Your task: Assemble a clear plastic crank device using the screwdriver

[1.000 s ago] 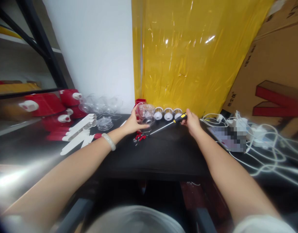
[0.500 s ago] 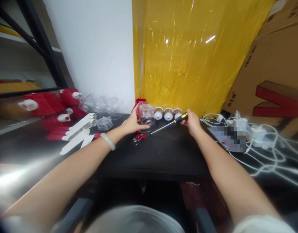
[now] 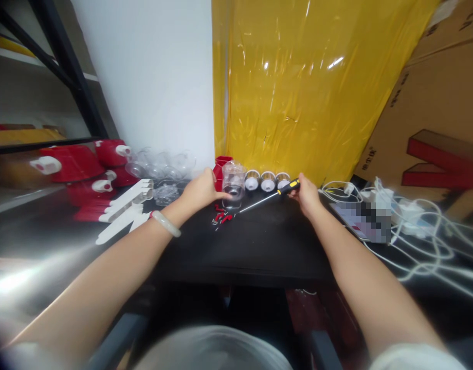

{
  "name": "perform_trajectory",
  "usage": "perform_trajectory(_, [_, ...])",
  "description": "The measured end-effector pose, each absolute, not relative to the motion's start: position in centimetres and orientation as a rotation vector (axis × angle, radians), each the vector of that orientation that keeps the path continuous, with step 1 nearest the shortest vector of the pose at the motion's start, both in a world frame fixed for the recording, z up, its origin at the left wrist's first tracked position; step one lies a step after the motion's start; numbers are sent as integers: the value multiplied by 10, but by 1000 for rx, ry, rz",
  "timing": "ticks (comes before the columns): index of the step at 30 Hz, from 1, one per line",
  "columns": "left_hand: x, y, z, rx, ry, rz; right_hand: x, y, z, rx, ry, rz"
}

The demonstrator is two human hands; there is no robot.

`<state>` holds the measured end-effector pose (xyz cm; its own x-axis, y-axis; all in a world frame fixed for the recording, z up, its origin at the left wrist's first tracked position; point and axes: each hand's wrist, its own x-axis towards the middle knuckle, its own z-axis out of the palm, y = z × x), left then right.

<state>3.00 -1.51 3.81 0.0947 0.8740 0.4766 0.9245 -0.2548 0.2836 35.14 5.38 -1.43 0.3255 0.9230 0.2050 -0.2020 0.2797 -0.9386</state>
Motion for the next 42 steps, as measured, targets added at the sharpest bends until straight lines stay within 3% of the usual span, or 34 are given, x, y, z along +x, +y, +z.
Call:
perform_trajectory(7, [30,-23,45,-2818,-1692,-402,353,53,-9,-947,-861,947])
perform_trajectory(20, [48,-28,29,-2777,-1489,-656,346,42,3,-885,-795,975])
perform_trajectory(42, [48,-30,32,-2763,-1502,-524,343,40,4,-881,-786,948])
